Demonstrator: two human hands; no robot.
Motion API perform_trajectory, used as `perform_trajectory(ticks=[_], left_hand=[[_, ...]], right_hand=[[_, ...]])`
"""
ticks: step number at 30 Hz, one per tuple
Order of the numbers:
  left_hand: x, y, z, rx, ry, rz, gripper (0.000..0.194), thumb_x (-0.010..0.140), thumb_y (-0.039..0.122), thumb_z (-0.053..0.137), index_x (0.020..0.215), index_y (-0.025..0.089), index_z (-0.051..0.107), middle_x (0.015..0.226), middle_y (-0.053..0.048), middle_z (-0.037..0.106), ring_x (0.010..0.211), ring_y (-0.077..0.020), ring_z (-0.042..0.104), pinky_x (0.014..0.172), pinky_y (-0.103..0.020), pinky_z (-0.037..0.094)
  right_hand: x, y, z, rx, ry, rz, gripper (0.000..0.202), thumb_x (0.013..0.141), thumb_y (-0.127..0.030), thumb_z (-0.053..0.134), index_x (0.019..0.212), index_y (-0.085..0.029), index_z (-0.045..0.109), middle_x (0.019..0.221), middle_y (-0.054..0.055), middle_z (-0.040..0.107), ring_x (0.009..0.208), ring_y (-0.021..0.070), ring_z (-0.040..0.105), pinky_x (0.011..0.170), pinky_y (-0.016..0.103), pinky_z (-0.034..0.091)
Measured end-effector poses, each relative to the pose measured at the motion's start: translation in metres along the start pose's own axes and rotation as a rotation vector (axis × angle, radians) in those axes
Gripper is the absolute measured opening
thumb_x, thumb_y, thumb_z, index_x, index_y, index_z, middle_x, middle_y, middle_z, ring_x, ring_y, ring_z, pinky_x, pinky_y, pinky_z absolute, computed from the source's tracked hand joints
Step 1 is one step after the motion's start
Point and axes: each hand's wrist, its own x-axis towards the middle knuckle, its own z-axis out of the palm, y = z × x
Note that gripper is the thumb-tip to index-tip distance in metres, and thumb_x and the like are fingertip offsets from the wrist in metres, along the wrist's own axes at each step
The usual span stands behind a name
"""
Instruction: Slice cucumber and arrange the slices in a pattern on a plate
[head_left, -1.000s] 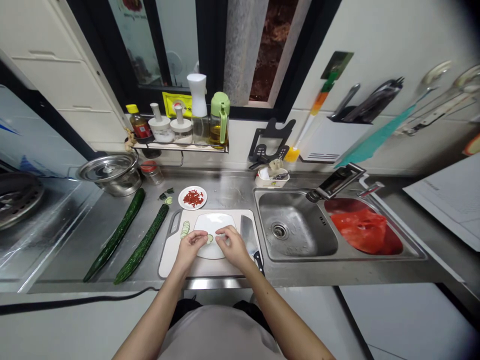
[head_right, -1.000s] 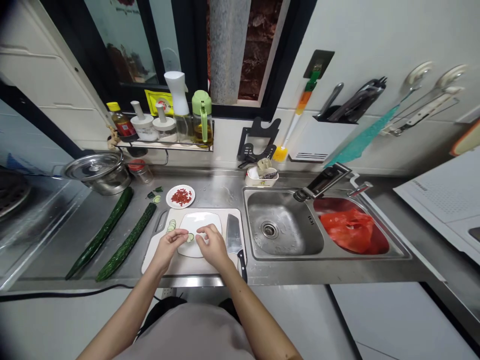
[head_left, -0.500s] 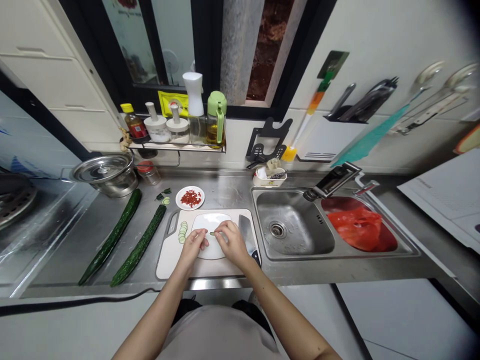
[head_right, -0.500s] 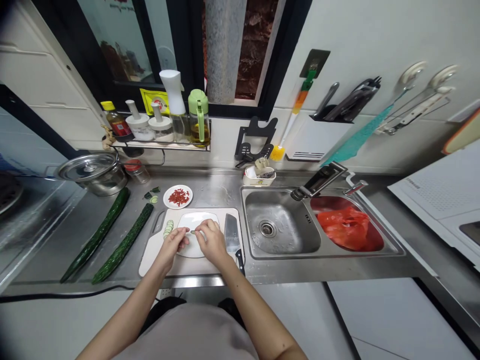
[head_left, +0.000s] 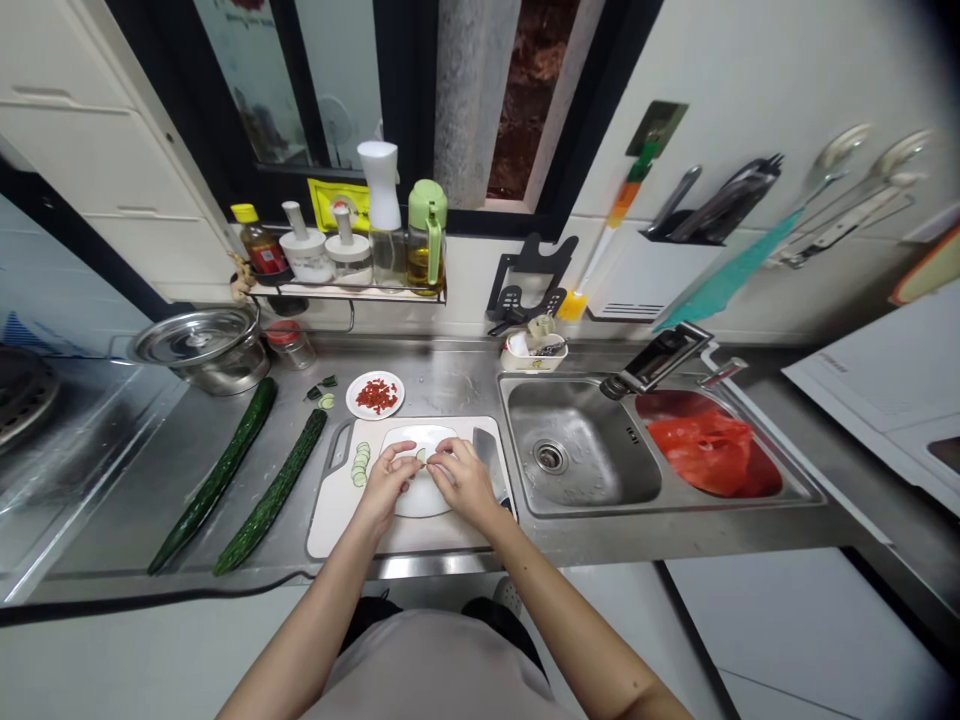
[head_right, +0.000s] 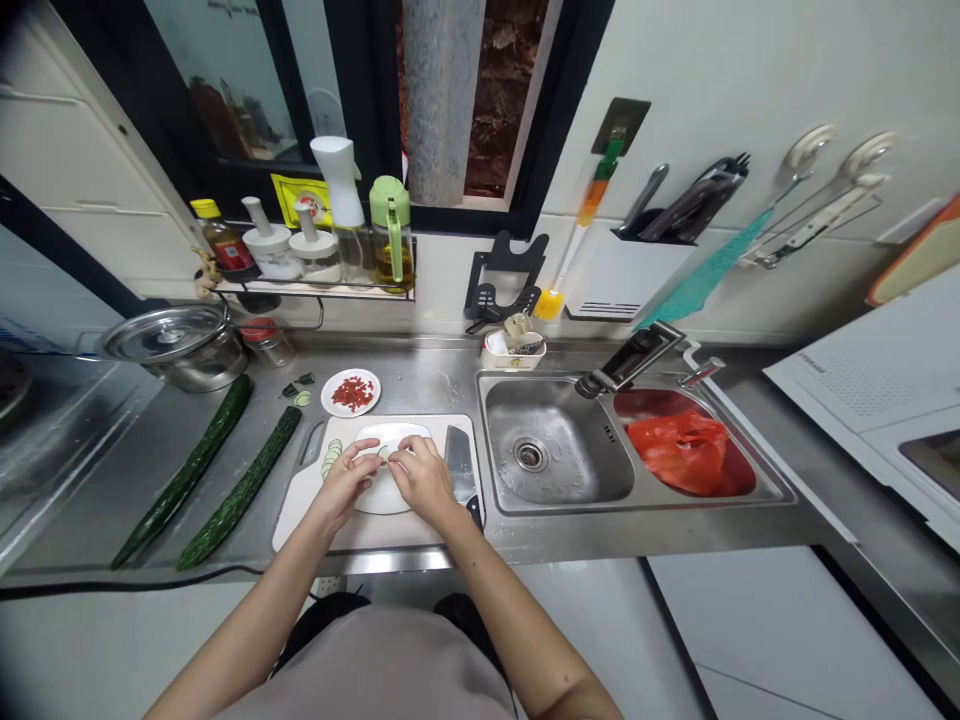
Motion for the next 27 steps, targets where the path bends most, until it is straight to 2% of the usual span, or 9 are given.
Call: perform_trajectory(ticks=[5, 12, 19, 27], left_hand=[[0.002, -0.003, -0.004, 0.061, -0.031, 0.102, 0.058, 0.053, 0.037, 0.081, 0.103, 0.019, 0.058, 0.065, 0.006, 0.060, 0.050, -0.0043, 0.044, 0.050, -0.018, 0.027], [0.013, -0.012, -0.008, 0.130, -0.037, 0.250, 0.052, 0.059, 0.034, 0.078, 0.104, 0.019, 0.056, 0.070, 0.004, 0.063, 0.062, -0.0087, 0.057, 0.064, -0.021, 0.040], [0.032, -0.023, -0.011, 0.223, -0.008, 0.281, 0.053, 0.060, 0.041, 0.076, 0.103, 0.019, 0.056, 0.070, 0.003, 0.061, 0.061, -0.0092, 0.055, 0.064, -0.022, 0.041], [0.055, -0.036, -0.018, 0.231, -0.021, 0.300, 0.048, 0.060, 0.034, 0.076, 0.102, 0.017, 0.059, 0.067, 0.004, 0.060, 0.056, -0.0072, 0.053, 0.058, -0.019, 0.039]], right_hand=[[0.000, 0.000, 0.002, 0.076, -0.021, 0.047, 0.013, 0.089, -0.025, 0.054, 0.091, -0.023, 0.067, 0.100, 0.006, 0.058, 0.099, 0.0190, 0.053, 0.086, 0.033, 0.044], [0.009, 0.003, 0.011, 0.174, -0.056, 0.148, 0.011, 0.085, -0.020, 0.054, 0.080, -0.020, 0.063, 0.091, 0.003, 0.059, 0.092, 0.0167, 0.054, 0.084, 0.031, 0.042], [0.020, 0.020, 0.030, 0.250, -0.154, 0.278, 0.011, 0.080, -0.018, 0.054, 0.071, -0.019, 0.061, 0.073, -0.001, 0.060, 0.069, 0.0121, 0.052, 0.066, 0.022, 0.039], [0.027, 0.040, 0.050, 0.345, -0.184, 0.409, 0.012, 0.075, -0.017, 0.052, 0.068, -0.018, 0.061, 0.068, -0.002, 0.062, 0.067, 0.0118, 0.053, 0.066, 0.021, 0.039]])
